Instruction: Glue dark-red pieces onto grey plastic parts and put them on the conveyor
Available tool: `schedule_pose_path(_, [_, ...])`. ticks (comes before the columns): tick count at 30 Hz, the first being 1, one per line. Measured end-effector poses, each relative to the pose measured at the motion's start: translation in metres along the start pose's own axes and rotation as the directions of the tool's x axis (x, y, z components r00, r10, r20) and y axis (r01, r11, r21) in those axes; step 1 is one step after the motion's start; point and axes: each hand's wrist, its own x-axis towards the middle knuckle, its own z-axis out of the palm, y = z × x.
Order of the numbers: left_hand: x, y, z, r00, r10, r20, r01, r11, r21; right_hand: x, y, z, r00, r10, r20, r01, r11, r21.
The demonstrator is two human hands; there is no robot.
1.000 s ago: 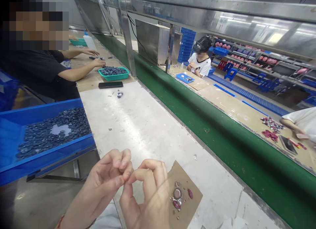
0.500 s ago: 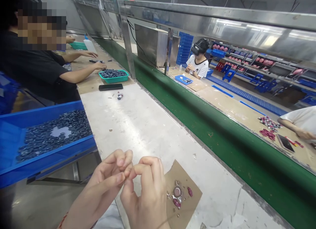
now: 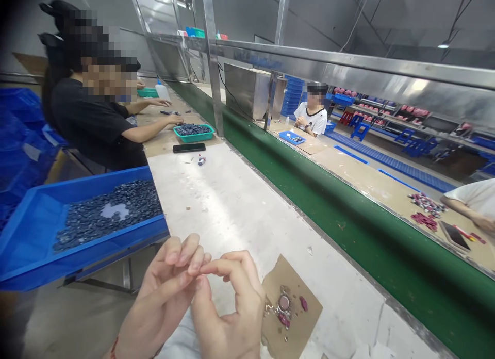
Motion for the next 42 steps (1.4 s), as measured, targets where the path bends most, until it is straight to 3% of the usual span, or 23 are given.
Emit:
schedule_pose_path(6, [-0.006, -0.002, -0.001, 0.965, 0.253, 0.074, -0.263, 0.945, 0.194, -0.007, -0.008, 0.005, 0.998, 0.051, -0.046, -0.051, 0.999, 0.008])
schedule_pose_path(12, [-0.012, -0.002, -0.005, 0.858, 0.475, 0.194, -0.513, 0.786, 0.345, -0.009, -0.012, 0.002, 0.998, 0.061, -0.005, -0.06, 0.998, 0.037])
schedule_pose_path(16, [-0.014, 0.004, -0.003, 0.795, 0.553, 0.251, -0.604, 0.677, 0.42, -0.011, -0.013, 0.001, 0.999, 0.031, 0.041, -0.033, 0.998, 0.055])
schedule_pose_path(21, [-0.02, 0.008, -0.008, 0.681, 0.632, 0.37, -0.721, 0.49, 0.49, -0.011, -0.016, -0.004, 0.995, -0.015, 0.102, 0.013, 1.0, 0.013])
schedule_pose_path(23, [-0.023, 0.01, -0.011, 0.659, 0.632, 0.408, -0.742, 0.456, 0.492, -0.011, -0.017, -0.006, 0.988, -0.055, 0.146, 0.056, 0.998, -0.008])
schedule_pose_path(27, [-0.027, 0.014, -0.011, 0.668, 0.604, 0.435, -0.739, 0.472, 0.48, -0.015, -0.019, -0.01, 0.978, -0.116, 0.175, 0.12, 0.993, -0.009])
schedule_pose_path(37, [-0.031, 0.015, 0.001, 0.736, 0.578, 0.353, -0.676, 0.592, 0.438, -0.024, -0.026, -0.012, 0.985, -0.156, 0.079, 0.156, 0.988, 0.003])
schedule_pose_path(42, [-0.026, 0.012, 0.007, 0.755, 0.524, 0.394, -0.654, 0.649, 0.389, -0.025, -0.025, -0.014, 0.989, -0.144, 0.023, 0.144, 0.99, -0.003])
